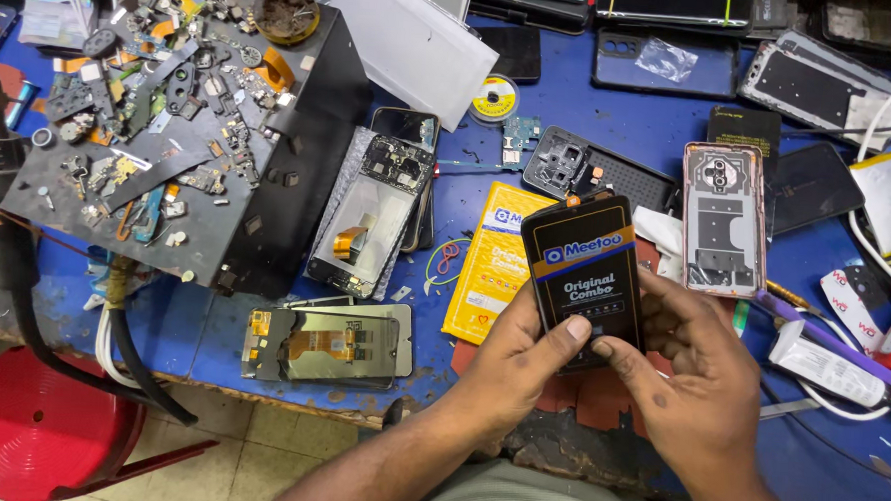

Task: The person handles a disassembled smartphone, removes a protective film from the screen, and uses a screwdriver to remove screws from the back of the device. They then wipe the interior with a tissue and place the back cover onto the phone.

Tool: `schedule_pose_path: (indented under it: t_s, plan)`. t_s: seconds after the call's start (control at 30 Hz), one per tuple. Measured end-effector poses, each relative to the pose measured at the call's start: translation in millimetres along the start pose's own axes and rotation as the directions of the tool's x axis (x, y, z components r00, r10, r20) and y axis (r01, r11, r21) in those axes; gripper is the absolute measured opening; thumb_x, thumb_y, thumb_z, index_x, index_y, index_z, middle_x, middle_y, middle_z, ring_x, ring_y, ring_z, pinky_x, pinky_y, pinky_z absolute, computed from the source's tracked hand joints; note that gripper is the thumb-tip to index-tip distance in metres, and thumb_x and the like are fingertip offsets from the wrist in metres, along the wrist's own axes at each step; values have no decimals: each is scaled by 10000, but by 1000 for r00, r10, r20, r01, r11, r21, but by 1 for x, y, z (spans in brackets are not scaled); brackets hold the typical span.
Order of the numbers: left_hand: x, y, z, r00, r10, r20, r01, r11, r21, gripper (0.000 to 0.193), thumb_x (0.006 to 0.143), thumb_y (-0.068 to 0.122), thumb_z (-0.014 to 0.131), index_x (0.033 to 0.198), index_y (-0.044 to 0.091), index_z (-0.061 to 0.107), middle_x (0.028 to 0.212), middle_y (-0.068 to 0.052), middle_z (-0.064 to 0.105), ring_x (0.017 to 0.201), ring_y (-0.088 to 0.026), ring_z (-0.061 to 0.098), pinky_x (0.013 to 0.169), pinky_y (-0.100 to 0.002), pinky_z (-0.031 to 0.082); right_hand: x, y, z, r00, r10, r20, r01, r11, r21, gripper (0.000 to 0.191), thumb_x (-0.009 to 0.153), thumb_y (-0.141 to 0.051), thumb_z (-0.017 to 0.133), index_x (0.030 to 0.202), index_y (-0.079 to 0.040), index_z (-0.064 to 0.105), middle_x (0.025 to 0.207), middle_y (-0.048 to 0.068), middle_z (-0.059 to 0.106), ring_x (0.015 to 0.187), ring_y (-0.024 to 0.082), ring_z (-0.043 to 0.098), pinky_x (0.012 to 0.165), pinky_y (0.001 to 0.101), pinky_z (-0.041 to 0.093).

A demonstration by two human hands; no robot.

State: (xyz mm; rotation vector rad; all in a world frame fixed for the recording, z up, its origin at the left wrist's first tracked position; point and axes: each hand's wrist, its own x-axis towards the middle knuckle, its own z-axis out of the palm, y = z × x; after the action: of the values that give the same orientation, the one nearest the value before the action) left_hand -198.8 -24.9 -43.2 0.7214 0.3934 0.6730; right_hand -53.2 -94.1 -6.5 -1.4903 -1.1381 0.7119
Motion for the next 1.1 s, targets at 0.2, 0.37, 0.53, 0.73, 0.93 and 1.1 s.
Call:
schedule_pose_path:
  t_s: [0.2,0.37,0.53,0.73,0.93,1.1]
  plan:
    - [4,-10,-4,992,126,11,-126,985,119,441,1105,147,468,1513,-3,390,1386,-101,591,1278,-161,585,1132,-359,481,-3,-8,0,980,-187,-62,136,868,-478,643,732,-36,871,1339,-33,659,1100,100,661,933,150,683,822,272,563]
    - [1,-14,-9,991,122,47,-127,984,128,431,1108,175,472,1499,0,418,1354,-96,609,1248,-169,606,1113,-363,492,-3,-6,1,975,-217,-52,163,854,-493,664,743,-47,869,1370,-68,654,1092,109,651,920,164,677,784,269,572]
    - [0,-16,-11,989,144,38,-149,969,196,413,1130,186,500,1485,-21,454,1347,-87,610,1248,-150,576,1110,-349,482,-5,-1,-1,962,-273,-29,217,822,-526,631,778,-86,854,1373,-81,645,1123,125,670,926,149,680,800,277,570]
    - [-2,-6,-7,987,153,45,-155,987,43,435,1099,217,471,1492,33,430,1452,-54,588,1335,-148,576,1171,-337,458,-7,22,-16,998,-23,56,28,996,-85,498,949,-32,676,1439,-22,592,1349,125,693,1144,143,666,986,290,513]
    - [-4,1,-10,996,46,73,-44,998,-37,476,1081,235,488,1517,67,401,1343,-78,616,1185,-173,631,1031,-393,509,-18,45,-23,967,179,180,-232,913,336,629,957,-20,654,1560,8,477,1192,135,745,988,160,704,873,304,590]
    - [3,13,-15,996,56,-63,-58,998,-23,450,1089,236,538,1450,-30,496,1327,-111,637,1221,-161,626,1114,-363,471,-20,50,-21,972,165,170,-221,889,400,583,948,11,650,1509,60,499,1196,162,728,1063,159,691,952,292,560]
